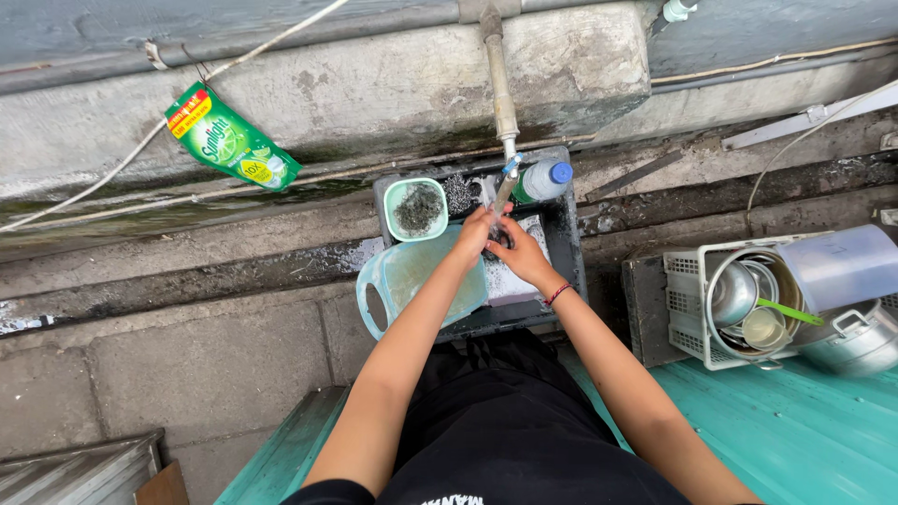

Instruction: The person scrubs a light blue plastic cutting board with a soapy sponge and rinses it under a running tap. They then wash a metal lid, a small plastic cup, and a metal strainer, rinsing each item thoroughly. Finally, they wash a pair of scissors and the cutting board again before placing the items in a white plastic basket.

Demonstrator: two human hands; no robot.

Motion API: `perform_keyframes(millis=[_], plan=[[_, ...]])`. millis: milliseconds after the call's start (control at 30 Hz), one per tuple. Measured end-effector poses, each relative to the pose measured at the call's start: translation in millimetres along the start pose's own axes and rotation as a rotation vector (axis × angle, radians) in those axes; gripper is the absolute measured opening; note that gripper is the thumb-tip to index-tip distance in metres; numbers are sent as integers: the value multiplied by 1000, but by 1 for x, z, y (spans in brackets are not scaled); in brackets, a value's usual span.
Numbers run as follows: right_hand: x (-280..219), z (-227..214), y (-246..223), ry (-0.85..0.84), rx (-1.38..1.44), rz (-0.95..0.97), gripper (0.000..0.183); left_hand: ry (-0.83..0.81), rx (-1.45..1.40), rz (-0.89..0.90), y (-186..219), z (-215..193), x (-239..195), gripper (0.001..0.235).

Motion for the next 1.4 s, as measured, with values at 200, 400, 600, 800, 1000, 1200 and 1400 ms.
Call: perform_keyframes(millis=[200, 400, 600, 800, 1000, 1200, 1400], plan=[[14, -5, 38, 226, 429, -30, 22, 228, -9, 73, -6, -16, 23, 30], [48, 23, 32, 209, 659, 165, 18, 61, -102, 3, -36, -32, 6, 32], [45, -4, -42, 497, 2, -268, 26, 75, -29, 9, -47, -26, -13, 29], [41, 6, 31, 318, 102, -113, 23, 157, 158, 303, -19, -25, -5, 27], [25, 8, 97, 77, 650, 157, 31, 127, 185, 74, -40, -17, 8, 25], [-1, 6, 155, -27, -35, 282, 28, -6, 250, 368, 16, 4, -10, 32], [-51, 33, 203, -513, -826, 435, 51, 293, 421, 312, 91, -6, -80, 33]])
Point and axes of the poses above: each hand's wrist, its own x-axis towards the middle knuckle, its own z-axis out of the palm, y = z × x, the point moved 9 cm from there along x, towards the middle knuckle
